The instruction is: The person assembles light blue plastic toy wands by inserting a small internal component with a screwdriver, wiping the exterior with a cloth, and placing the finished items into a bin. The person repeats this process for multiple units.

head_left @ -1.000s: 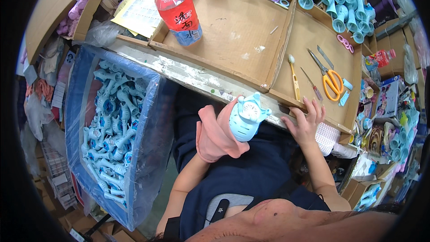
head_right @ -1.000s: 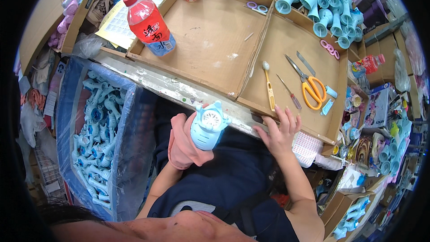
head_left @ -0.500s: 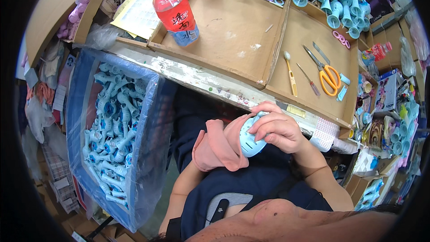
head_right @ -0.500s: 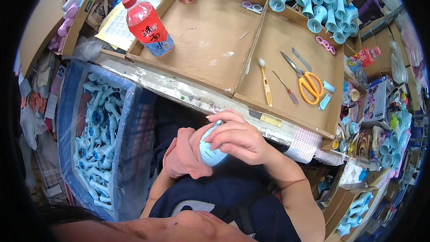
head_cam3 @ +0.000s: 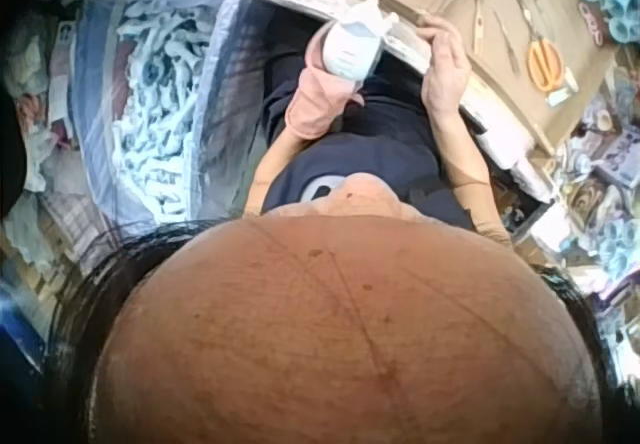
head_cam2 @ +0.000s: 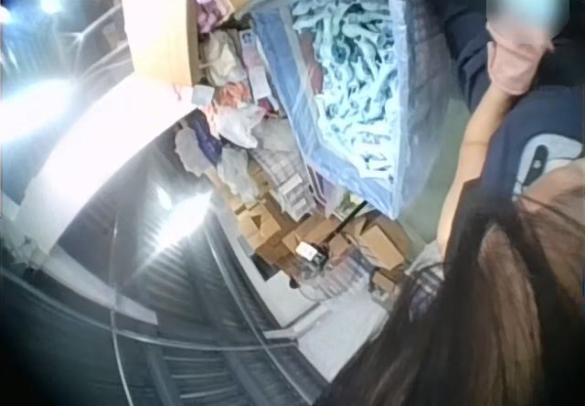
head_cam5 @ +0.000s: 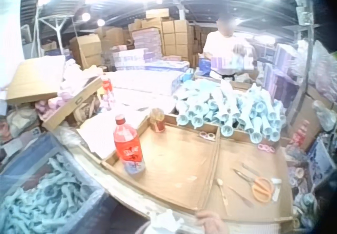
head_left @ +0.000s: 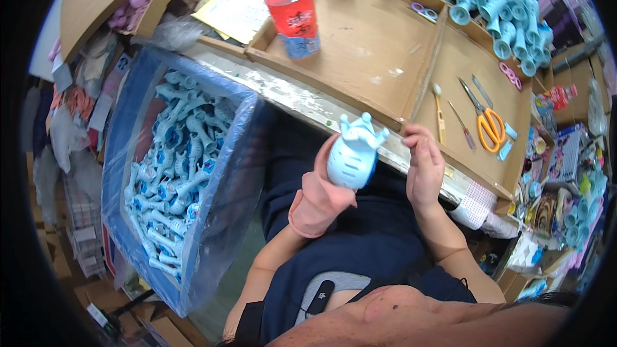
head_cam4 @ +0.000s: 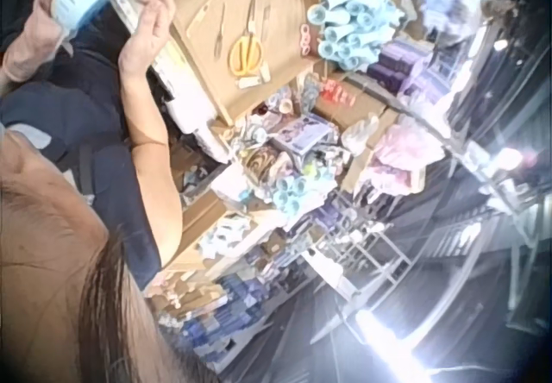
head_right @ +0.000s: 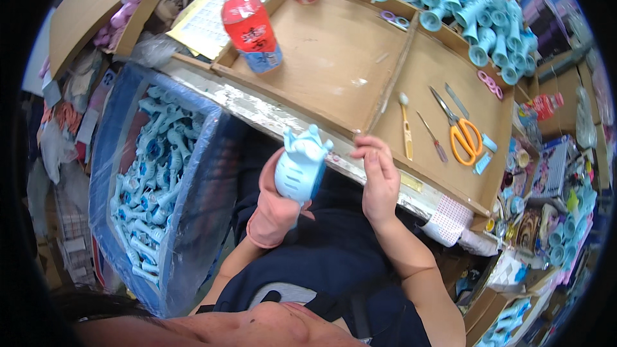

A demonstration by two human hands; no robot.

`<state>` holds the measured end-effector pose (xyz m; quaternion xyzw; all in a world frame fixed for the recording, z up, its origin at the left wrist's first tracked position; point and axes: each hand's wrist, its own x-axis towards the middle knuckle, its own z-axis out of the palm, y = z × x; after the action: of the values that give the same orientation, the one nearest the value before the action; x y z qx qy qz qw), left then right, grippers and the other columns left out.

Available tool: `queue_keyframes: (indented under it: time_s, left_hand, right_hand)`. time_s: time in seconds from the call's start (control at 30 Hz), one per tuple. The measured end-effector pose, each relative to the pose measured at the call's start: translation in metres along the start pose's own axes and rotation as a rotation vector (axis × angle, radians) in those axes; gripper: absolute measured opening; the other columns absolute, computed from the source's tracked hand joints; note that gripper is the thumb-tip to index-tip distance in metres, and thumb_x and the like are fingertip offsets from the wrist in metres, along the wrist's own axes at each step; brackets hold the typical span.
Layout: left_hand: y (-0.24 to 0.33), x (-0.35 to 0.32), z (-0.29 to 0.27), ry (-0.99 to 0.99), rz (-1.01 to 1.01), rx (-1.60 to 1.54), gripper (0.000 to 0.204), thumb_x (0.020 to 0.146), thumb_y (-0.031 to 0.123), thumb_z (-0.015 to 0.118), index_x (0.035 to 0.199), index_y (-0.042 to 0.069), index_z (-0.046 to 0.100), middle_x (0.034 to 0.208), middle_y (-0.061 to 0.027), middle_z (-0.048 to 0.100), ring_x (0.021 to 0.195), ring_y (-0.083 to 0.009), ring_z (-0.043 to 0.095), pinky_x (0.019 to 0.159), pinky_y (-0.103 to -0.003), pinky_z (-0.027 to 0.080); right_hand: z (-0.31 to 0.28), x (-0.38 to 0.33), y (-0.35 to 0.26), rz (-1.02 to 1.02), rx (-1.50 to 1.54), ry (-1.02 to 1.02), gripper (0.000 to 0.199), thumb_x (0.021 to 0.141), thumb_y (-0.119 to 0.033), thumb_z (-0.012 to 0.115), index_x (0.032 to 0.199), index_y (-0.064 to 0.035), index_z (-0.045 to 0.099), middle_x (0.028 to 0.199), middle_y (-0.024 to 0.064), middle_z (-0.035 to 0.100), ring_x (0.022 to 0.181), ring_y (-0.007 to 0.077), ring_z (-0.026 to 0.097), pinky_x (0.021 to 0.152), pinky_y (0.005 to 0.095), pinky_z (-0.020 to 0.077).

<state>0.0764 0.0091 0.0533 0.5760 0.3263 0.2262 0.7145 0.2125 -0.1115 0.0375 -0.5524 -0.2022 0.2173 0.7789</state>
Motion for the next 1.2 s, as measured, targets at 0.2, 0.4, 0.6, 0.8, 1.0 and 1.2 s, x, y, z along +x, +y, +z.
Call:
queue_keyframes:
  time_s: [0.2,0.4,0.6,0.8,1.0,1.2]
  left_hand:
    - [0.007,-0.004,-0.005,0.013,-0.017,-0.145,0.064,0.073,0.006,0.065,0.134,-0.004,0.046,0.098,-0.0094,0.065,0.072,-0.0137,0.063,0.055,-0.025,0.052]
    - [-0.003,0.006,-0.004,-0.145,0.036,-0.368,0.066,0.076,0.014,0.072,0.135,0.000,0.045,0.105,-0.0101,0.064,0.076,-0.0126,0.064,0.055,-0.025,0.054]
    - [-0.028,-0.014,-0.017,-0.234,-0.141,-0.343,0.052,0.089,0.020,0.070,0.131,0.002,0.046,0.102,-0.0100,0.061,0.081,-0.0186,0.064,0.066,-0.028,0.057]
    - [-0.053,-0.007,-0.009,-0.343,-0.519,-0.627,0.056,0.092,0.014,0.065,0.139,0.004,0.036,0.106,-0.0123,0.057,0.081,-0.0203,0.062,0.066,-0.034,0.060]
    - [-0.038,-0.001,0.004,-0.376,-0.332,-0.653,0.030,0.096,0.006,0.058,0.124,0.001,0.049,0.102,-0.0129,0.058,0.089,-0.0246,0.063,0.065,-0.042,0.061]
    - [-0.025,0.009,0.018,-0.301,-0.299,-0.378,0.061,0.091,0.014,0.065,0.140,0.009,0.029,0.102,-0.0127,0.059,0.075,-0.0181,0.062,0.054,-0.032,0.057]
  right_hand:
    - [0.021,-0.020,0.014,-0.026,-0.048,-0.342,0.065,0.092,-0.010,0.063,0.147,-0.0036,0.030,0.146,0.0138,0.039,0.132,0.0251,0.043,0.109,0.0390,0.0351]
    - [0.026,-0.009,0.005,0.123,-0.075,-0.460,0.080,0.091,-0.006,0.064,0.154,-0.0018,0.015,0.152,0.0214,0.032,0.140,0.0302,0.036,0.115,0.0436,0.0296]
    - [-0.028,-0.006,-0.008,-0.035,-0.599,-0.397,0.039,0.091,-0.003,0.062,0.130,0.0006,0.055,0.123,0.0163,0.061,0.111,0.0257,0.062,0.095,0.0370,0.0487]
    - [-0.085,-0.042,-0.005,-0.371,-1.618,-0.132,0.044,0.079,-0.014,0.074,0.120,-0.0025,0.062,0.117,0.0142,0.058,0.105,0.0322,0.056,0.095,0.0442,0.0437]
    - [-0.120,-0.065,-0.006,-0.511,-1.574,-0.223,0.043,0.070,-0.018,0.083,0.110,-0.0109,0.069,0.108,0.0088,0.062,0.099,0.0290,0.059,0.092,0.0449,0.0443]
    - [-0.093,-0.045,-0.014,-0.450,-0.952,-0.092,0.013,0.088,0.006,0.062,0.099,0.0006,0.058,0.089,0.0111,0.061,0.078,0.0215,0.061,0.068,0.0310,0.0504]
